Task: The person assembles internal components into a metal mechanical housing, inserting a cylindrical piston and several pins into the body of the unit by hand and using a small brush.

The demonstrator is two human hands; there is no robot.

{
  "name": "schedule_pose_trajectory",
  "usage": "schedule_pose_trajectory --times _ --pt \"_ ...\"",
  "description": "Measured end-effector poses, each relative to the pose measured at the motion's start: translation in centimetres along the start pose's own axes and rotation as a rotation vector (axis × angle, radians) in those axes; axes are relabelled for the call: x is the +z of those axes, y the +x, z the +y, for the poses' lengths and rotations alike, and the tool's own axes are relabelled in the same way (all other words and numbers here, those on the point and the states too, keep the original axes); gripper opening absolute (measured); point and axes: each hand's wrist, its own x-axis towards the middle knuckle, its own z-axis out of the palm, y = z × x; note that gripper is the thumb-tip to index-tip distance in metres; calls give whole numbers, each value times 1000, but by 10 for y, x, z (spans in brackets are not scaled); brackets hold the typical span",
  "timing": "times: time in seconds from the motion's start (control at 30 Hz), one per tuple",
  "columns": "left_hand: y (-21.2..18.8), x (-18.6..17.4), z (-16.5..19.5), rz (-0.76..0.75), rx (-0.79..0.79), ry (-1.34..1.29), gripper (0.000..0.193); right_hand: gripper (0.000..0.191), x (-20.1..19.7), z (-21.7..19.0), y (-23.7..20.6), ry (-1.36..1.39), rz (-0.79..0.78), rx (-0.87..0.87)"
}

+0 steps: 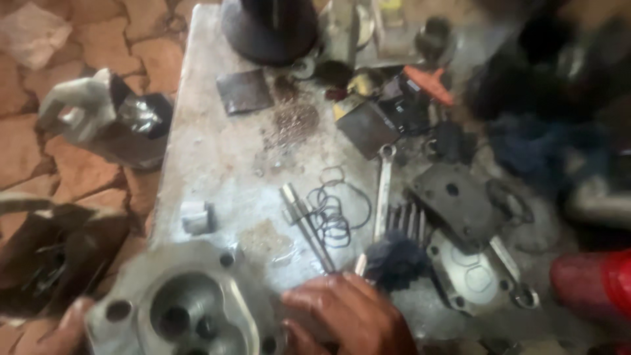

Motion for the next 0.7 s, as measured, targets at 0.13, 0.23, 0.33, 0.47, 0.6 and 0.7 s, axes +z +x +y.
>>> schedule_pose_trajectory --times 0.13,0.23,0.33,0.47,0.6,0.7 --pt "12 -7 25 -12 59 -31 55 16 40 -2 -20 62 -15 16" --pt "15 -9 31 -15 72 -35 55 16 69 1 -45 132 -85 -6" --pt "14 -12 30 -36 68 -33 55 16 82 23 -73 178 -145 -13" --pt "11 -16 24 -71 29 -26 54 17 103 40 -110 228 -240 21" --pt "-4 -11 6 -151 -101 12 54 17 138 53 -142 260 -372 146" --pt "-20 -5 -15 -255 -258 45 54 17 160 106 -161 142 -488 515"
